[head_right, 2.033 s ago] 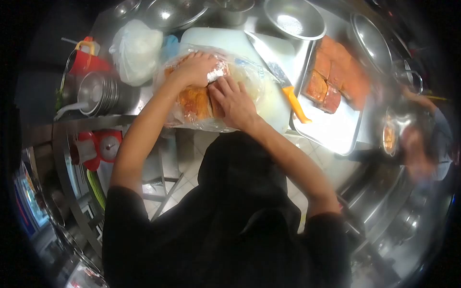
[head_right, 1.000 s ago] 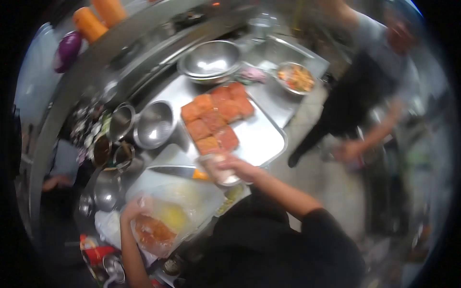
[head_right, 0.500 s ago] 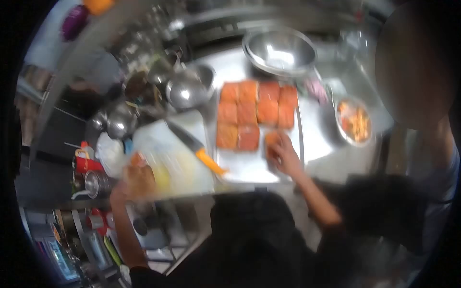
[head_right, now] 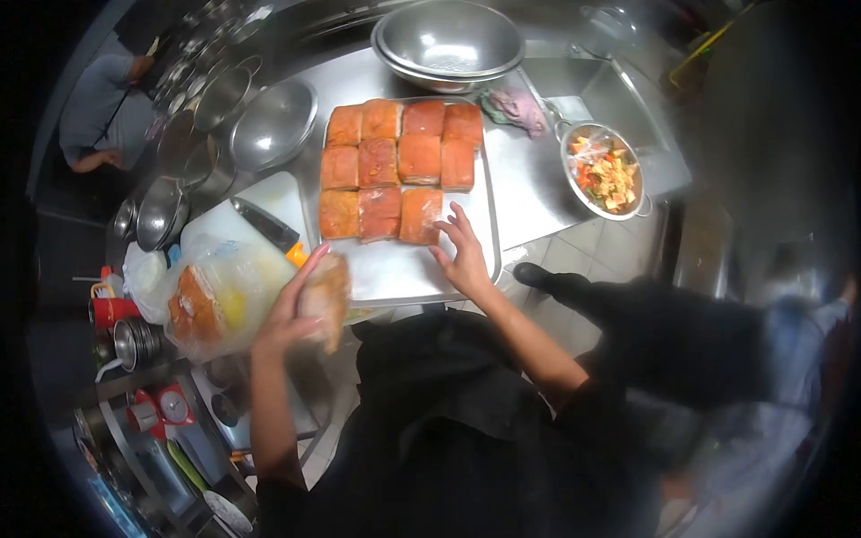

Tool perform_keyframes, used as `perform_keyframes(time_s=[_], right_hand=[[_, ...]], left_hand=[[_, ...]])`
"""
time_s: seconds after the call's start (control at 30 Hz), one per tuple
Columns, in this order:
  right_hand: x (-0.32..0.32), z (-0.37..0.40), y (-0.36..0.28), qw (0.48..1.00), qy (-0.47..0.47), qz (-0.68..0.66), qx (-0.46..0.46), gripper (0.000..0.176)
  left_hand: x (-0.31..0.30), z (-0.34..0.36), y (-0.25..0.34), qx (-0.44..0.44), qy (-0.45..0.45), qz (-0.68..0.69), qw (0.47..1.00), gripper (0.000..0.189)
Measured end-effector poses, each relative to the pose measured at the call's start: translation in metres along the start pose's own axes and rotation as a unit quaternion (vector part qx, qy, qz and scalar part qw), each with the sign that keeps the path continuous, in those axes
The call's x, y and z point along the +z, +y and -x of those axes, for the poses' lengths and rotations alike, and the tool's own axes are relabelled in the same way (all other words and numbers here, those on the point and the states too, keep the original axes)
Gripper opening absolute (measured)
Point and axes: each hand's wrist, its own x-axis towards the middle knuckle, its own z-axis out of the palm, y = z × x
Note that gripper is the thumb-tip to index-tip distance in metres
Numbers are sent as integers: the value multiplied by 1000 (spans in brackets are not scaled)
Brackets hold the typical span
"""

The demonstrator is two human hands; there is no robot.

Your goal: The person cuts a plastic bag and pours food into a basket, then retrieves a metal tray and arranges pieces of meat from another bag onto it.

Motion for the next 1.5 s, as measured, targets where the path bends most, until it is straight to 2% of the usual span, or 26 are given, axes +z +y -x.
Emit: perform_keyframes(time_s=[0.13,0.2,0.23,0.27,0.3,0.33,0.4,0.43,0.47,0.53,0.67,0.7,0.77,0.8,0.9,0.93,0.97,1.03,1.07,1.13,1.2,1.23,1.3,1.4,1.47,1.5], right_hand=[[-39,13,-8,987,97,-74,102,32],[-57,23,-4,971,160,-148,100,29],[-67,30,-3,969,173,-140,103,28],[-77,38,-1,968,186,-133,107,27],[-85,46,5,964,199,-141,109,26],[-94,52,3,964,203,-131,107,24],[-107,64,4,960,216,-130,120,22],[-111,69,3,960,215,-130,122,22],[-115,73,3,957,229,-128,126,20],[-118,80,4,953,238,-125,139,19],[-103,76,6,954,222,-127,156,15],[-97,72,7,960,188,-135,157,14],[-80,59,5,975,127,-125,133,12],[-72,50,0,979,87,-114,146,13],[-33,10,-36,988,-4,-110,110,14],[-15,2,-29,992,-21,-109,59,14],[1,-11,-47,990,-56,-120,45,14],[34,-36,-102,981,-110,-158,10,16],[56,-46,-130,978,-144,-140,-66,16],[110,-55,-193,960,-201,-143,-132,19],[184,-56,-234,927,-288,-175,-164,28],[223,-57,-254,915,-316,-180,-177,32],[303,-51,-275,914,-312,-131,-222,46],[388,-57,-291,919,-303,-41,-249,56],[417,-70,-300,903,-366,-34,-221,62],[423,-72,-305,896,-398,60,-189,65]], left_hand=[[72,-87,-3,80,-4,-122,989,98],[105,-125,-8,120,-7,-309,943,93],[122,-141,-13,119,-6,-308,944,93],[136,-155,-19,121,-29,-401,907,89],[144,-167,-27,123,-53,-492,860,86],[146,-179,-50,122,-53,-492,861,86],[148,-197,-106,130,-50,-619,773,81],[146,-195,-110,79,-43,-627,773,78],[142,-193,-115,76,-44,-626,775,78],[135,-181,-127,115,-12,-649,752,76],[121,-117,-100,106,21,-565,818,52],[115,-98,-98,96,27,-568,817,52],[92,-58,-92,96,51,-463,880,36],[79,-41,-85,116,108,-436,886,28],[24,8,-66,115,239,-404,875,23],[2,22,-58,119,289,-401,861,20],[-23,35,-56,77,322,-388,860,20],[-84,64,-53,46,377,-349,857,22],[-116,82,-52,53,402,-330,852,23],[-172,121,-57,21,453,-363,814,28],[-213,158,-58,-107,447,-382,802,32],[-235,176,-64,-104,449,-376,804,32],[-267,209,-90,-110,440,-506,734,41],[-300,235,-117,-75,401,-489,771,53],[-306,233,-114,-99,397,-482,775,58],[-307,228,-109,-123,398,-481,771,63]])
